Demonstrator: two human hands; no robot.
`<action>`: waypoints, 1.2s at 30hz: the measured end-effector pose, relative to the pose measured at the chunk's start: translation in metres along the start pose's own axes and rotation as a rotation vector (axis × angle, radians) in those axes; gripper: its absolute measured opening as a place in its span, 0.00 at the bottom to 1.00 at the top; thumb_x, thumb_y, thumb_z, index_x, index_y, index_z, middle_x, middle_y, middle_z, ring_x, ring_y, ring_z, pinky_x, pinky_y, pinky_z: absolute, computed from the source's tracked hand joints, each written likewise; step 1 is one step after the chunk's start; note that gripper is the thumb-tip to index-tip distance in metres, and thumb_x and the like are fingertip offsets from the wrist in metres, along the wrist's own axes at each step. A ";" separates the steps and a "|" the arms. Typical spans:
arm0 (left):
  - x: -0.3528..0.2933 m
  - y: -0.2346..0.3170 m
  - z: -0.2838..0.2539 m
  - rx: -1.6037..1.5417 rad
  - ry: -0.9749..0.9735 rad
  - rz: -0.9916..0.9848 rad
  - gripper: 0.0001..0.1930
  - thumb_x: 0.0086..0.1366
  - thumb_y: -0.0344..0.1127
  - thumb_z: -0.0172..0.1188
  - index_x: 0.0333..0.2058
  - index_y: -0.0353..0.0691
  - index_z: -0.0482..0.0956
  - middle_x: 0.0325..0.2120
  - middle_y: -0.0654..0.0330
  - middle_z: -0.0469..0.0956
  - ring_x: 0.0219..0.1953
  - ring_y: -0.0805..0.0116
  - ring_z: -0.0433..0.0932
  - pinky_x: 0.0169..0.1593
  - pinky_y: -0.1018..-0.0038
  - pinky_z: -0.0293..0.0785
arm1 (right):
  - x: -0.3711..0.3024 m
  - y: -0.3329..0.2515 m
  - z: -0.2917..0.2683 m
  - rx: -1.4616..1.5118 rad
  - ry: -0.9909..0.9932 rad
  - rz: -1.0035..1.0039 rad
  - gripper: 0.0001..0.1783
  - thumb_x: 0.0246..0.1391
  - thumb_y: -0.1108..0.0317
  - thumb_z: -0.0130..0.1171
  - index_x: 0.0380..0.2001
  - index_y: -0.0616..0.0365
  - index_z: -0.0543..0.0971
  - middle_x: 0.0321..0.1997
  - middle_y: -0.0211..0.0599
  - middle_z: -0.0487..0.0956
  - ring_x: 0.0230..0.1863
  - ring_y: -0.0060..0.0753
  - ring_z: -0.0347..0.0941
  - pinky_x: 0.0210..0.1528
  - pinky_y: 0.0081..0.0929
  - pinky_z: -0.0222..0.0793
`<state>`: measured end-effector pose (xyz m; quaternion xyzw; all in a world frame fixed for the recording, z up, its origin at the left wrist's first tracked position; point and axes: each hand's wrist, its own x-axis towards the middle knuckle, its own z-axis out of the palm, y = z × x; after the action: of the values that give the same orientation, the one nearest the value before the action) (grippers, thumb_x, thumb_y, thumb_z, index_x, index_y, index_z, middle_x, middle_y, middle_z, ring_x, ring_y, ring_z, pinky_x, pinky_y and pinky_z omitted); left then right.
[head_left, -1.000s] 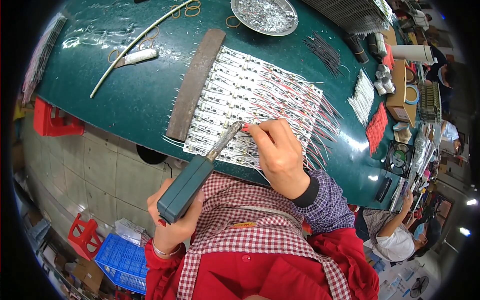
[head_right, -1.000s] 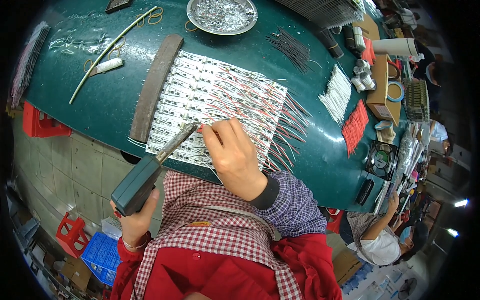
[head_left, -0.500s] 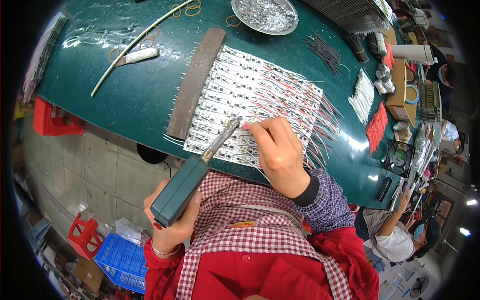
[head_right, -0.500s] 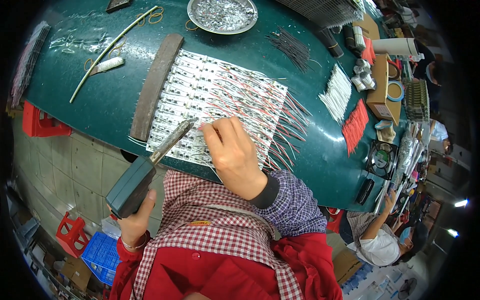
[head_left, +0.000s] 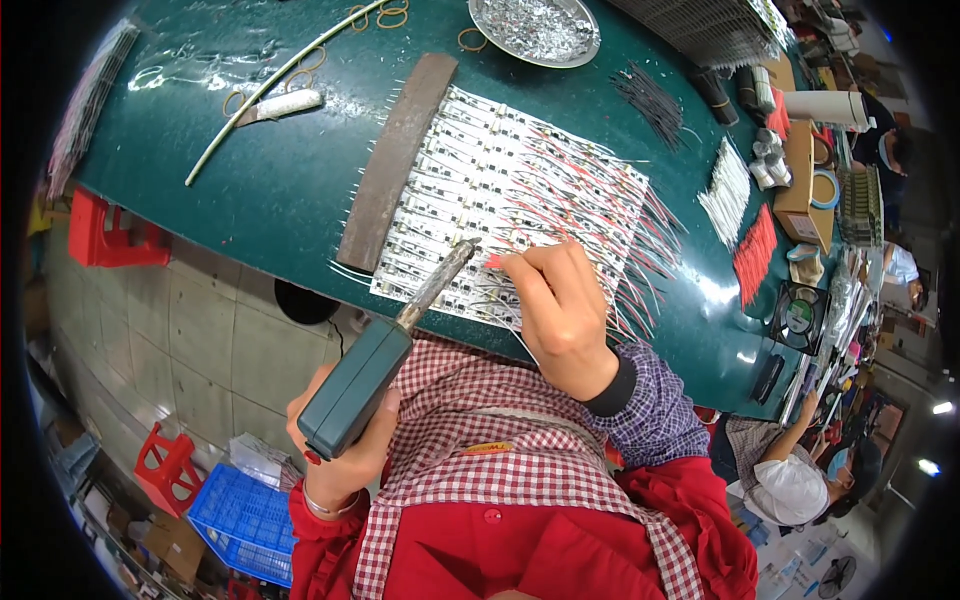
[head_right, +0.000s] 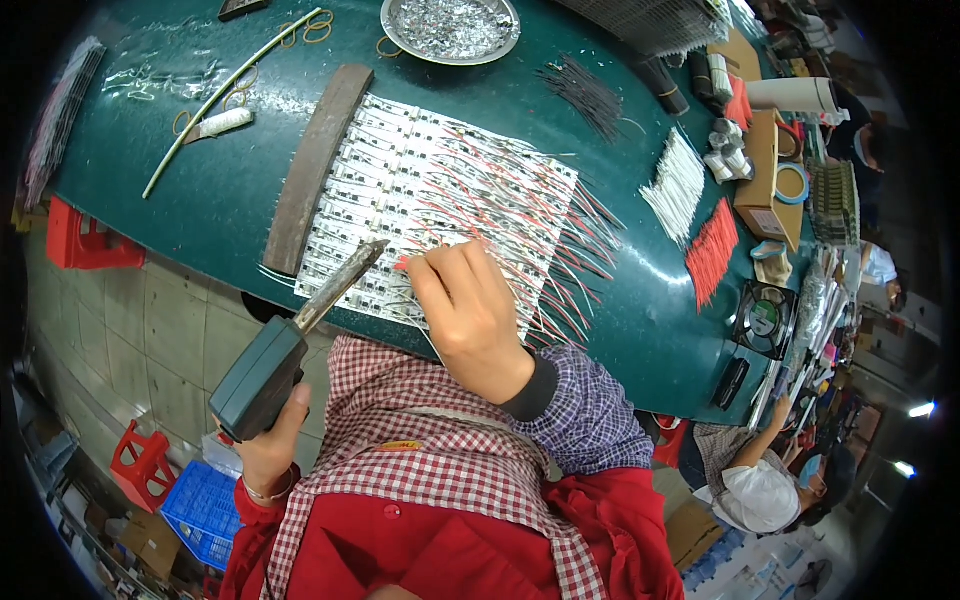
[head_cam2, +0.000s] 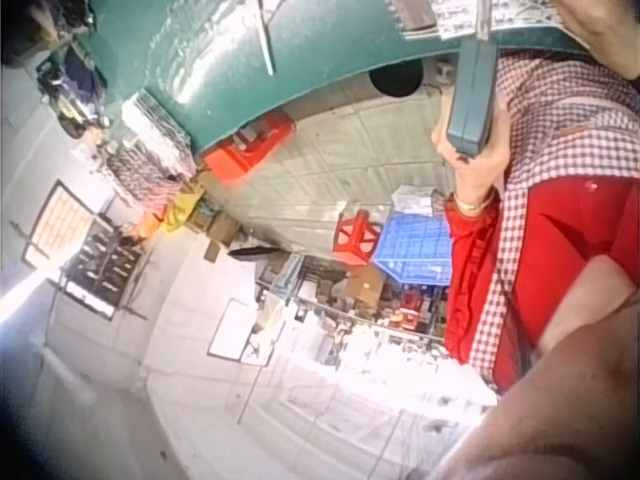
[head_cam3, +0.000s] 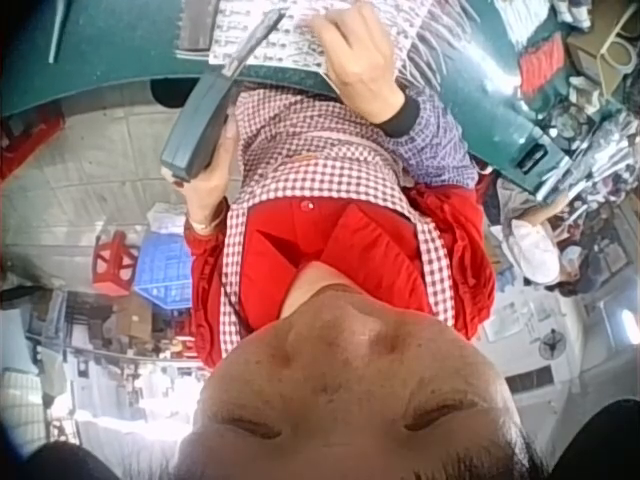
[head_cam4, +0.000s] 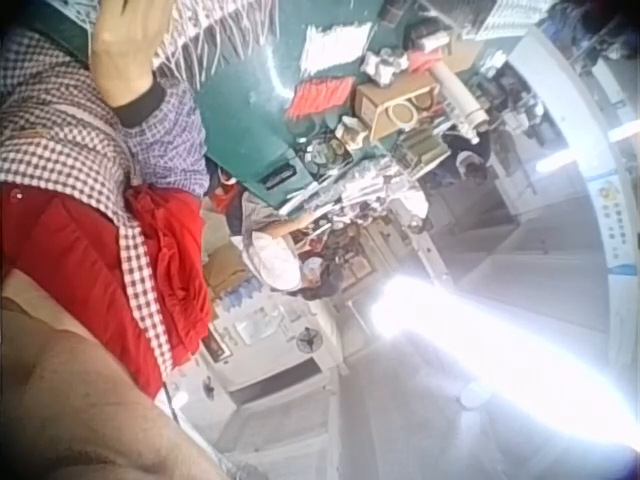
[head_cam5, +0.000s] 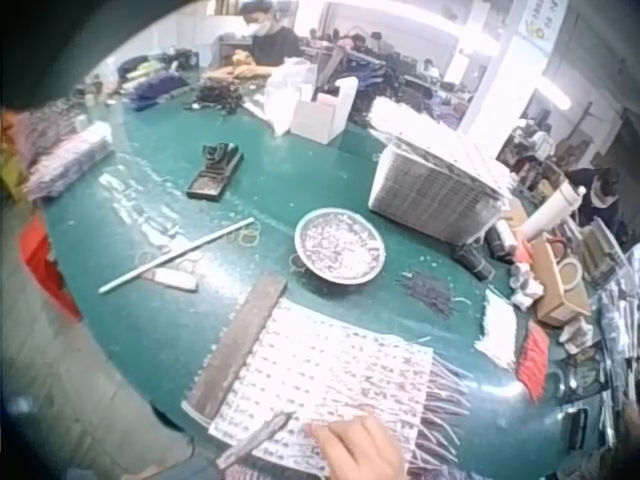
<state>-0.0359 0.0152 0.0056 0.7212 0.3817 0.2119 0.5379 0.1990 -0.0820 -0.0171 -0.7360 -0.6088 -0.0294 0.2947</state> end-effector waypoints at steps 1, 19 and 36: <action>-0.001 0.001 0.000 0.001 0.000 -0.001 0.12 0.51 0.21 0.67 0.36 0.28 0.82 0.29 0.53 0.81 0.24 0.68 0.79 0.27 0.75 0.73 | -0.001 0.000 0.000 0.003 -0.004 0.003 0.15 0.42 0.80 0.61 0.38 0.67 0.77 0.36 0.40 0.73 0.35 0.40 0.68 0.35 0.33 0.67; 0.006 0.007 0.002 0.050 -0.068 0.085 0.10 0.52 0.21 0.67 0.35 0.29 0.82 0.28 0.56 0.80 0.24 0.71 0.78 0.28 0.77 0.71 | -0.007 0.000 0.006 0.032 -0.014 0.028 0.17 0.40 0.82 0.60 0.39 0.66 0.78 0.36 0.40 0.73 0.34 0.40 0.68 0.32 0.32 0.67; -0.009 -0.003 -0.001 -0.016 -0.014 -0.030 0.11 0.52 0.23 0.68 0.36 0.28 0.82 0.28 0.54 0.80 0.23 0.67 0.80 0.27 0.76 0.72 | -0.007 -0.001 0.005 -0.004 -0.017 0.030 0.16 0.42 0.81 0.62 0.39 0.67 0.78 0.36 0.40 0.73 0.35 0.39 0.69 0.33 0.32 0.68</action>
<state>-0.0434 0.0091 0.0045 0.7127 0.3869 0.2016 0.5494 0.1941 -0.0859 -0.0240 -0.7458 -0.6000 -0.0200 0.2887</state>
